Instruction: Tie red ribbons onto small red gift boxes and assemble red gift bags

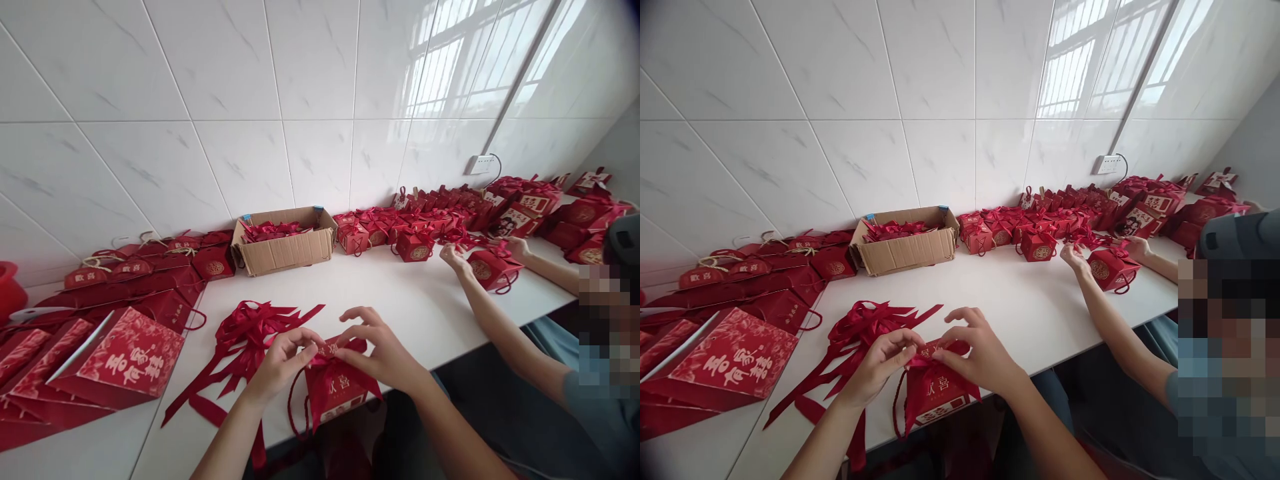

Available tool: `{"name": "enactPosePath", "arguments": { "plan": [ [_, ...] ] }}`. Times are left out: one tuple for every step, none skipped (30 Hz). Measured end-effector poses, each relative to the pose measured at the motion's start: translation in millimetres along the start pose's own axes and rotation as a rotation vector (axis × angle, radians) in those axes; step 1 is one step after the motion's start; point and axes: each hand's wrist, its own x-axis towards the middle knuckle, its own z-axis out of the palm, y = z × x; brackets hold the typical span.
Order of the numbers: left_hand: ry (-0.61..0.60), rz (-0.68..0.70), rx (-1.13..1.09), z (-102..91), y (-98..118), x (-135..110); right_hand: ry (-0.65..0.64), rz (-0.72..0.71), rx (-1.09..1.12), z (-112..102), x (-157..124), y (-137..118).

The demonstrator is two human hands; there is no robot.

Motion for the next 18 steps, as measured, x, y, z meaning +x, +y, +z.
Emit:
{"name": "enactPosePath", "arguments": {
  "plan": [
    [-0.007,-0.005,-0.011,-0.5,-0.2,0.4,-0.043,-0.025,-0.055,4.4,2.8,-4.8],
    [-0.019,-0.006,-0.011,-0.9,0.0,0.8,-0.079,-0.049,-0.108,8.5,5.3,-8.4],
    [-0.029,-0.005,-0.001,-1.4,0.6,1.2,-0.103,-0.069,-0.157,11.9,7.4,-10.8],
    [-0.040,0.001,0.023,-1.9,1.8,1.5,-0.118,-0.087,-0.200,14.4,9.0,-12.1],
    [-0.051,0.010,0.057,-2.4,3.4,1.8,-0.124,-0.098,-0.235,16.0,10.1,-12.6],
    [-0.061,0.020,0.096,-2.9,5.3,2.0,-0.129,-0.106,-0.262,16.7,10.8,-12.5],
    [-0.071,0.029,0.133,-3.4,7.4,2.3,-0.135,-0.111,-0.281,16.9,11.2,-12.1],
    [-0.078,0.034,0.168,-3.7,9.4,2.6,-0.144,-0.116,-0.296,16.9,11.3,-11.5],
    [-0.083,0.034,0.198,-4.1,11.3,2.9,-0.158,-0.117,-0.305,16.9,11.4,-11.0],
    [-0.086,0.031,0.223,-4.5,12.9,3.4,-0.171,-0.116,-0.311,17.0,11.5,-10.6],
    [-0.087,0.027,0.247,-5.1,14.2,4.0,-0.183,-0.113,-0.315,17.4,11.6,-10.4],
    [-0.085,0.023,0.274,-5.8,15.1,4.7,-0.191,-0.110,-0.319,17.9,11.9,-10.3],
    [-0.083,0.020,0.303,-6.9,15.7,5.5,-0.193,-0.106,-0.324,18.4,12.2,-10.5],
    [-0.083,0.017,0.330,-8.3,15.9,6.2,-0.196,-0.103,-0.330,18.8,12.5,-10.8],
    [-0.082,0.015,0.355,-9.9,15.9,7.0,-0.198,-0.101,-0.337,19.0,12.8,-11.2],
    [-0.081,0.014,0.379,-11.7,15.7,7.7,-0.198,-0.101,-0.344,19.0,13.0,-11.4],
    [-0.081,0.012,0.399,-13.4,15.2,8.4,-0.197,-0.101,-0.351,18.8,13.1,-11.4],
    [-0.083,0.011,0.416,-14.9,14.5,9.1,-0.192,-0.102,-0.358,18.7,13.1,-11.1]
  ]
}}
